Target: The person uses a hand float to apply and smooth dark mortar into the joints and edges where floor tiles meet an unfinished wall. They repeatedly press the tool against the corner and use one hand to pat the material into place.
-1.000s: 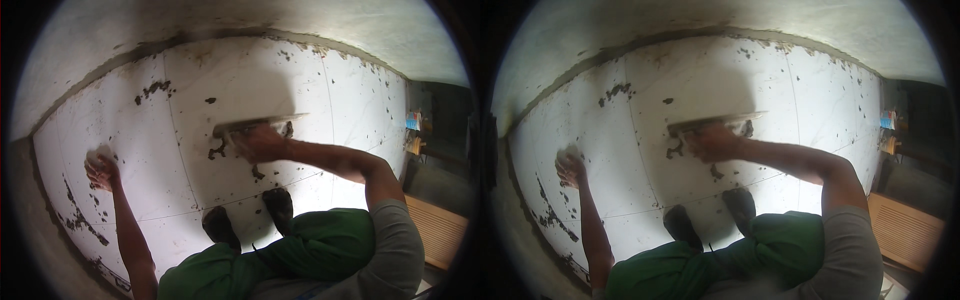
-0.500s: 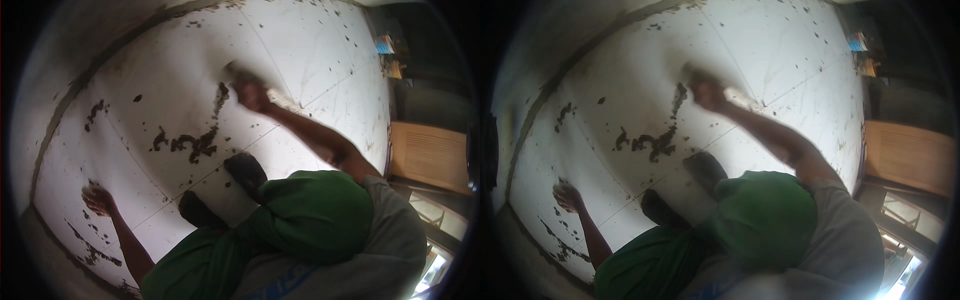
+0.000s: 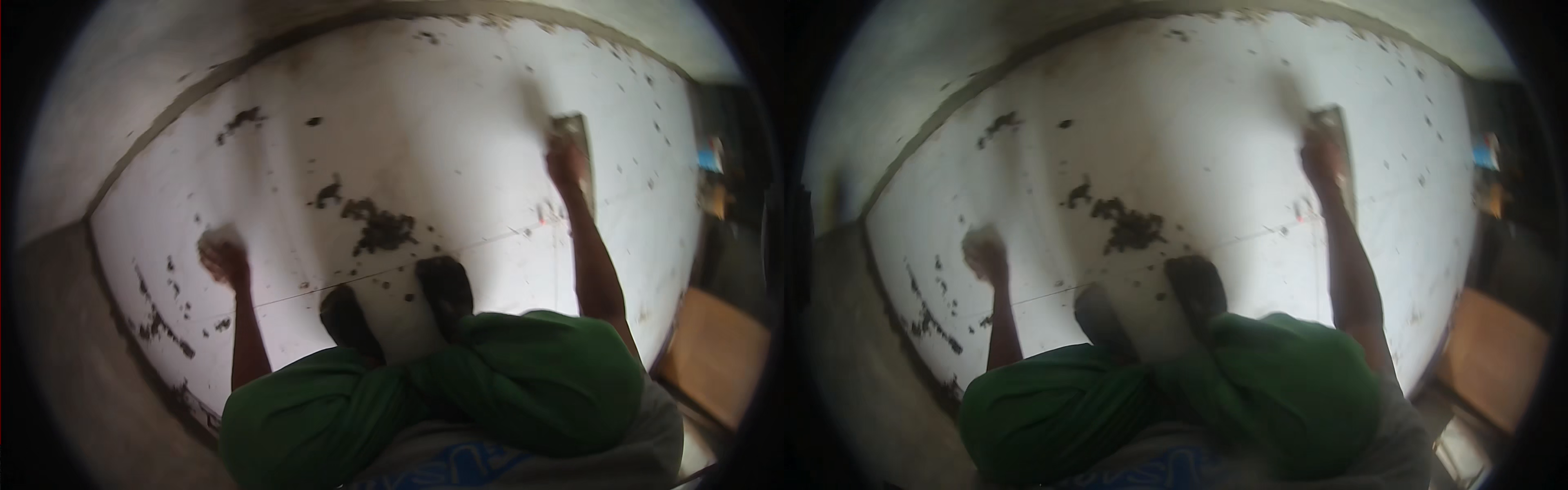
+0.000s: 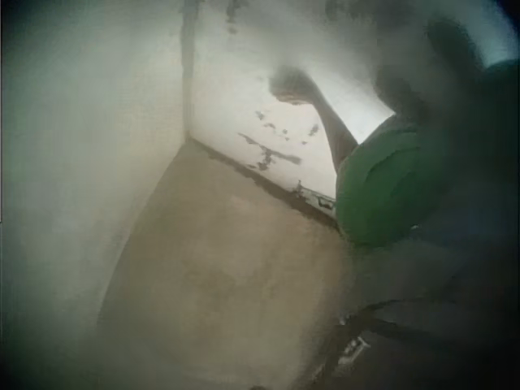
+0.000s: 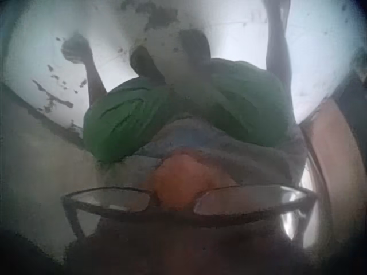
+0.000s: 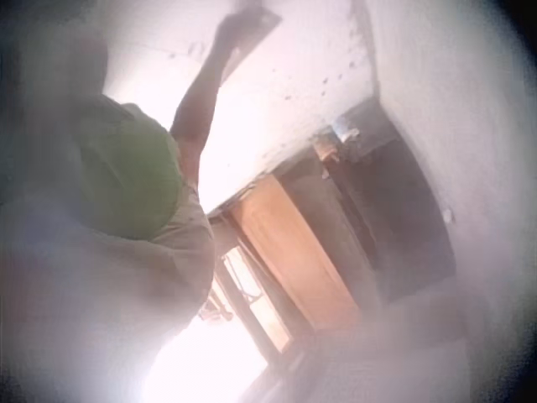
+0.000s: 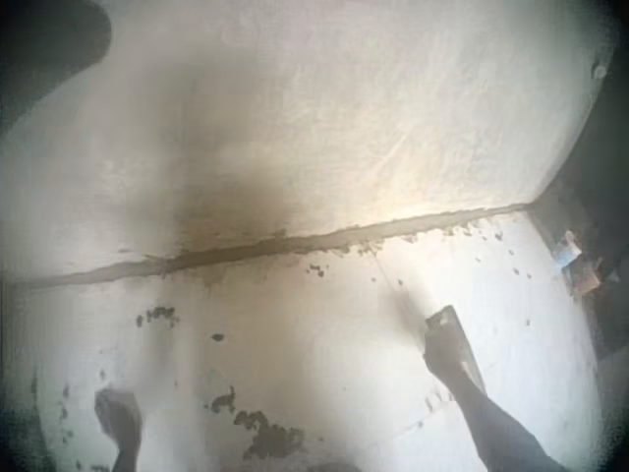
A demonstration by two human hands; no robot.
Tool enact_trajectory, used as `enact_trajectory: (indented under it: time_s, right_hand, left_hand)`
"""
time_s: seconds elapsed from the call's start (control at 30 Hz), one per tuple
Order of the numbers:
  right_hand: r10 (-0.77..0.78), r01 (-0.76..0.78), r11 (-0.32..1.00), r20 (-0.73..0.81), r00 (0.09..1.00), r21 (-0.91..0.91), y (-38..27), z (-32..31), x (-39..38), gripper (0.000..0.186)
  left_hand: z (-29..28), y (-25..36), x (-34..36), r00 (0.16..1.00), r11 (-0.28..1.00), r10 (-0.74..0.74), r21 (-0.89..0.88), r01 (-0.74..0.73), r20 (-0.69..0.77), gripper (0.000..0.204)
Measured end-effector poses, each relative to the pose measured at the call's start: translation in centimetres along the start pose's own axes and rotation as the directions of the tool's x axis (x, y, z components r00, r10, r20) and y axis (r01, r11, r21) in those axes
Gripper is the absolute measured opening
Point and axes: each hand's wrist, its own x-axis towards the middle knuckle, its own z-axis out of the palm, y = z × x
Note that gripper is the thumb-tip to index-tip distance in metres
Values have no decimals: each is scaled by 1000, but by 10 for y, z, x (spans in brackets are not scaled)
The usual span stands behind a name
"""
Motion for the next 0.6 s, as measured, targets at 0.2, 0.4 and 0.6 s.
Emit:
enact_trajectory:
  time_s: [0.2, 0.4, 0.6]
  right_hand:
    - [-599, 567, 703, -74, 798, 429, -105, -10, -80, 13]
    - [-494, 498, 862, -58, 867, 95, -185, -19, 23, 32]
    - [-185, 166, 968, -87, 979, -190, -181, -21, 154, 47]
  left_hand:
    - [-74, 140, 27, 928, 885, -253, -322, 337, 274, 70]
    - [-98, 140, 46, 958, 866, -158, -434, 251, 238, 64]
    - [-122, 154, 51, 950, 931, -194, -260, 258, 246, 62]
